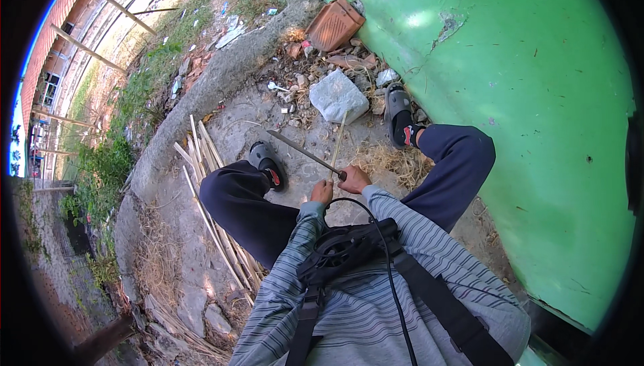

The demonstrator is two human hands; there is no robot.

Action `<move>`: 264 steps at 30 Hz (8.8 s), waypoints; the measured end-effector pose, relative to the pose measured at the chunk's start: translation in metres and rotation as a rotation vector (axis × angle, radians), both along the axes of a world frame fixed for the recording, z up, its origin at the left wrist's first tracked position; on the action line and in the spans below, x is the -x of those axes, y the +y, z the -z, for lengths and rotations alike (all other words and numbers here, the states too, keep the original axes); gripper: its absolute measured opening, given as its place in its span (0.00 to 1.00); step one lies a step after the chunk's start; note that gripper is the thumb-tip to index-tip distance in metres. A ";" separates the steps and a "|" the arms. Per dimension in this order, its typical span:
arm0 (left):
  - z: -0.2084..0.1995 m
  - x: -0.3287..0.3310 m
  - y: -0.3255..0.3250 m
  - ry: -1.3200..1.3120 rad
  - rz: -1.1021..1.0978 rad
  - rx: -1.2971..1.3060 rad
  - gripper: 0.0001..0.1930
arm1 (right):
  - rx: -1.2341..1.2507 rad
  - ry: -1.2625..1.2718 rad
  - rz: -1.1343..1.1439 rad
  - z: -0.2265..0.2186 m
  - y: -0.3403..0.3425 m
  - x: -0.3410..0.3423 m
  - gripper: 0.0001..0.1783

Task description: The person scrapes a bamboo stick with a machete, turns and holds the stick by hand, and scrapes the bamboo stick with the machete.

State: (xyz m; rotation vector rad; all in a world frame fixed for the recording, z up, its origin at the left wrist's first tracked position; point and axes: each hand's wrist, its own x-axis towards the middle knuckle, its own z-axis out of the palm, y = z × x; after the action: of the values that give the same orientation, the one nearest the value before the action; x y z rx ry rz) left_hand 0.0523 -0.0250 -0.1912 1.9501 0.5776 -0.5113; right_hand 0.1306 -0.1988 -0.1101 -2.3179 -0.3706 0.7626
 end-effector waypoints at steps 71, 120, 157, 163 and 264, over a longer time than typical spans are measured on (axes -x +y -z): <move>-0.050 -0.002 -0.012 0.168 0.173 -0.100 0.31 | 0.050 -0.061 -0.142 -0.026 0.003 0.010 0.14; -0.091 0.015 -0.029 -0.089 0.132 -0.474 0.22 | 0.116 0.025 0.060 0.008 -0.013 -0.036 0.12; -0.181 0.074 0.010 -0.181 0.272 -0.433 0.14 | -0.094 -0.191 0.066 -0.012 -0.006 -0.037 0.15; -0.188 0.095 0.020 -0.088 0.287 -0.498 0.17 | -0.030 -0.149 0.080 -0.023 -0.004 -0.043 0.18; -0.202 0.017 0.014 0.094 -0.167 0.719 0.24 | -0.240 -0.372 0.067 -0.108 0.000 0.026 0.15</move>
State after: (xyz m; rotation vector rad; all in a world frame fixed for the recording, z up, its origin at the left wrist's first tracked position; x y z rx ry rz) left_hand 0.0348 -0.0113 0.0109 1.1924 0.5162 -0.6046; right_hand 0.1046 -0.1984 -0.0020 -2.2234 -0.5146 0.2348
